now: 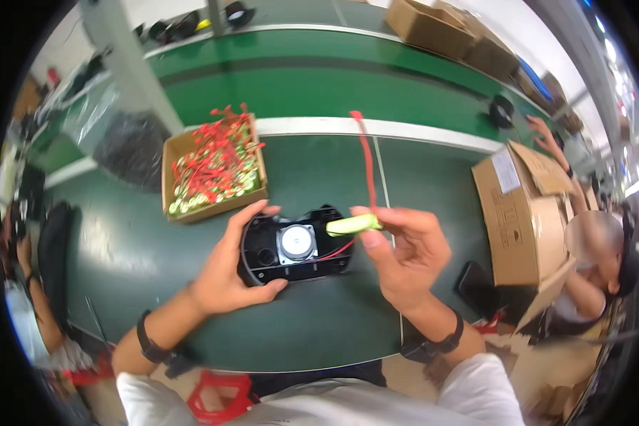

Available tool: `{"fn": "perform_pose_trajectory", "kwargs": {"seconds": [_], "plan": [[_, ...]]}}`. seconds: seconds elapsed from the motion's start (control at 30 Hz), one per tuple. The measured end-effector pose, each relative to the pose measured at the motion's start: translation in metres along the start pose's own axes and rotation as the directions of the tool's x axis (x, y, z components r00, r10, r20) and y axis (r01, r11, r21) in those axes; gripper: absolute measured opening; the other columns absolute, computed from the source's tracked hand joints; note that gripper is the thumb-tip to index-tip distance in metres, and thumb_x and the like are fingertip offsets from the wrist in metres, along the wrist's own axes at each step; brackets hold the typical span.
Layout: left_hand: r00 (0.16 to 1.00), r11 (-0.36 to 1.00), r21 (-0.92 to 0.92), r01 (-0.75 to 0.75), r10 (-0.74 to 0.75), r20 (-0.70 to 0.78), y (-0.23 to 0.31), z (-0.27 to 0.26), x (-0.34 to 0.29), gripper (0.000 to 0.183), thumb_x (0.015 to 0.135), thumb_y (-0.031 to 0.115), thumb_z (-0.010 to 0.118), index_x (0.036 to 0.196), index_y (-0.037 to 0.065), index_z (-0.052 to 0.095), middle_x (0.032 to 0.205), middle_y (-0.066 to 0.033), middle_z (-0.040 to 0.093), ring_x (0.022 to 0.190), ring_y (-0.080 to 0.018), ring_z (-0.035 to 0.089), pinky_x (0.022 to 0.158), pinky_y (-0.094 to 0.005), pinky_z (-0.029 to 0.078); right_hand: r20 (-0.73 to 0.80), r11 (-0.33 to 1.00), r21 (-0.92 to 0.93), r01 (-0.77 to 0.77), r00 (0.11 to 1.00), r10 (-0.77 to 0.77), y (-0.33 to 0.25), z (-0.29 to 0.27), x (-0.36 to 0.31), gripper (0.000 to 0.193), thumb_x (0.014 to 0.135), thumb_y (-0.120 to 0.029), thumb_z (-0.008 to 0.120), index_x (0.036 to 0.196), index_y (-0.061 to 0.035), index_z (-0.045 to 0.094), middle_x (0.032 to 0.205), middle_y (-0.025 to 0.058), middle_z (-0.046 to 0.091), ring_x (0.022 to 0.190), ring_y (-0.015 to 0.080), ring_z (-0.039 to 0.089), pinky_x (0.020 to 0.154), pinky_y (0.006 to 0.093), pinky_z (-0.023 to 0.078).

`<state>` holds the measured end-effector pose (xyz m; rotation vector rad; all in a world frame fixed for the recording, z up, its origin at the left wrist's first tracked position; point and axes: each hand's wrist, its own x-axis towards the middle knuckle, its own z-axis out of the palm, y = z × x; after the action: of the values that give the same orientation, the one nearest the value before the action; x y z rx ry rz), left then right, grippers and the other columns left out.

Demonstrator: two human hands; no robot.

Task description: Assembling a small electronic speaker unit by connecting wires and components.

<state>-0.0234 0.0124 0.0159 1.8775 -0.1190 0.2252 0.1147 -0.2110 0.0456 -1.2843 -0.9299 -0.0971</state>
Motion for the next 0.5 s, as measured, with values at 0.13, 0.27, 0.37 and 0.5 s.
{"fn": "perform_pose_trajectory", "kwargs": {"seconds": [0.13, 0.27, 0.37, 0.5], "plan": [[0.998, 0.996, 0.07, -0.052, 0.054, -0.034, 0.0, -0.01, -0.019, 0.108, 0.071, 0.017, 0.087, 0.155, 0.001, 0.022, 0.147, -0.02, 0.045, 0.135, -0.0282, 0.047, 0.115, -0.0385, 0.036, 0.008, 0.998, 0.028, 0.059, 0.998, -0.06, -0.008, 0.02, -0.013, 0.034, 0.084, 0.01, 0.076, 0.114, 0.0034, 0.061, 0.106, 0.0239, 0.073, 0.101, 0.0318, 0.073, 0.09, 0.0393, 0.058], [0.994, 0.992, 0.065, -0.108, 0.11, -0.022, -0.004, -0.016, -0.036, 0.109, 0.071, 0.019, 0.088, 0.156, 0.002, 0.021, 0.147, -0.0201, 0.044, 0.133, -0.0293, 0.05, 0.113, -0.039, 0.039, 0.089, 0.994, -0.057, 0.09, 0.992, -0.085, -0.017, 0.027, -0.027, 0.037, 0.081, 0.012, 0.077, 0.114, 0.0032, 0.064, 0.109, 0.0256, 0.072, 0.101, 0.0321, 0.073, 0.086, 0.038, 0.06], [0.994, 0.99, 0.096, -0.106, 0.107, -0.01, -0.004, -0.019, -0.039, 0.108, 0.07, 0.023, 0.088, 0.154, 0.002, 0.023, 0.143, -0.022, 0.047, 0.13, -0.0343, 0.053, 0.11, -0.0418, 0.042, 0.112, 0.998, -0.033, 0.044, 0.993, -0.04, -0.025, 0.031, -0.035, 0.036, 0.079, 0.015, 0.076, 0.112, 0.0027, 0.066, 0.109, 0.0279, 0.071, 0.101, 0.0333, 0.073, 0.086, 0.0387, 0.061], [0.988, 0.982, 0.105, -0.155, 0.156, -0.005, 0.002, -0.014, -0.032, 0.107, 0.071, 0.022, 0.088, 0.154, 0.0, 0.023, 0.143, -0.0237, 0.047, 0.13, -0.037, 0.053, 0.111, -0.0424, 0.043, 0.132, 0.99, -0.084, 0.116, 0.986, -0.104, -0.029, 0.033, -0.034, 0.037, 0.08, 0.012, 0.076, 0.113, 0.001, 0.062, 0.104, 0.0284, 0.072, 0.095, 0.0345, 0.074, 0.08, 0.0407, 0.063]]}}
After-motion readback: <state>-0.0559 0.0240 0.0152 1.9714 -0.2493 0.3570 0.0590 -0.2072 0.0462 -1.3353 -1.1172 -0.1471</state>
